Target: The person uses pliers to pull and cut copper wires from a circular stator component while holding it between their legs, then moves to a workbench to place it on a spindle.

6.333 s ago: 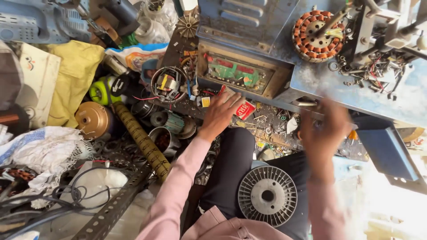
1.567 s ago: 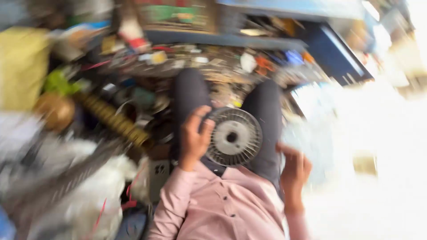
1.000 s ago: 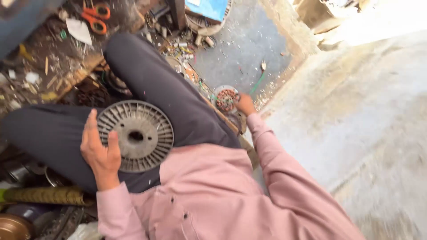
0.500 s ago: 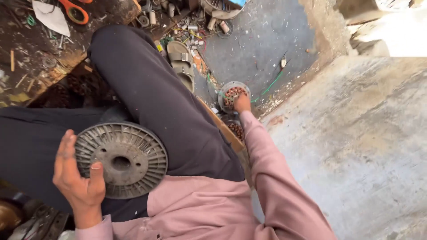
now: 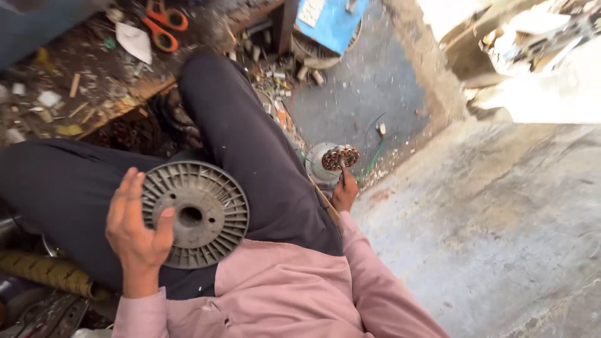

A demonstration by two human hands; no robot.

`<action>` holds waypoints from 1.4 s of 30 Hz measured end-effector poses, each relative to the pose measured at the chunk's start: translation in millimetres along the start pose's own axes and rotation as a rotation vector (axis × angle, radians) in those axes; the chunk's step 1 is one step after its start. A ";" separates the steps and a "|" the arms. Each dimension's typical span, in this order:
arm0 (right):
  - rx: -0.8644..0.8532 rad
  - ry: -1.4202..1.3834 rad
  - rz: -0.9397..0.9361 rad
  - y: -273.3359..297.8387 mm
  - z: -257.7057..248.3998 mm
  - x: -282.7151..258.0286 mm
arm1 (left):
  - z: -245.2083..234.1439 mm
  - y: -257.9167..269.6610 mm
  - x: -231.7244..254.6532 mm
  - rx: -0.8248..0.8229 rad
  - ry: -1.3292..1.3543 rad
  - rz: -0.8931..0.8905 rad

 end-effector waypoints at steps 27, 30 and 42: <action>-0.774 -0.215 -0.553 54.6 -5.7 -535.4 | -17.4 21.3 -63.7 0.438 1.027 -0.171; -0.732 -0.196 -0.658 62.9 -2.7 -541.1 | -10.9 16.8 -73.4 0.455 1.093 -0.180; -0.759 0.023 -0.703 45.9 0.0 -545.0 | -9.7 1.6 -82.4 0.622 1.103 -0.119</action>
Point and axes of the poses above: each hand's wrist, its own y-axis away from the middle knuckle, its own z-axis out of the palm, x = y × z, the point moved 10 cm from there along -y, towards the middle knuckle, and after that the axes turned 7 degrees about z, right-handed, at the moved point
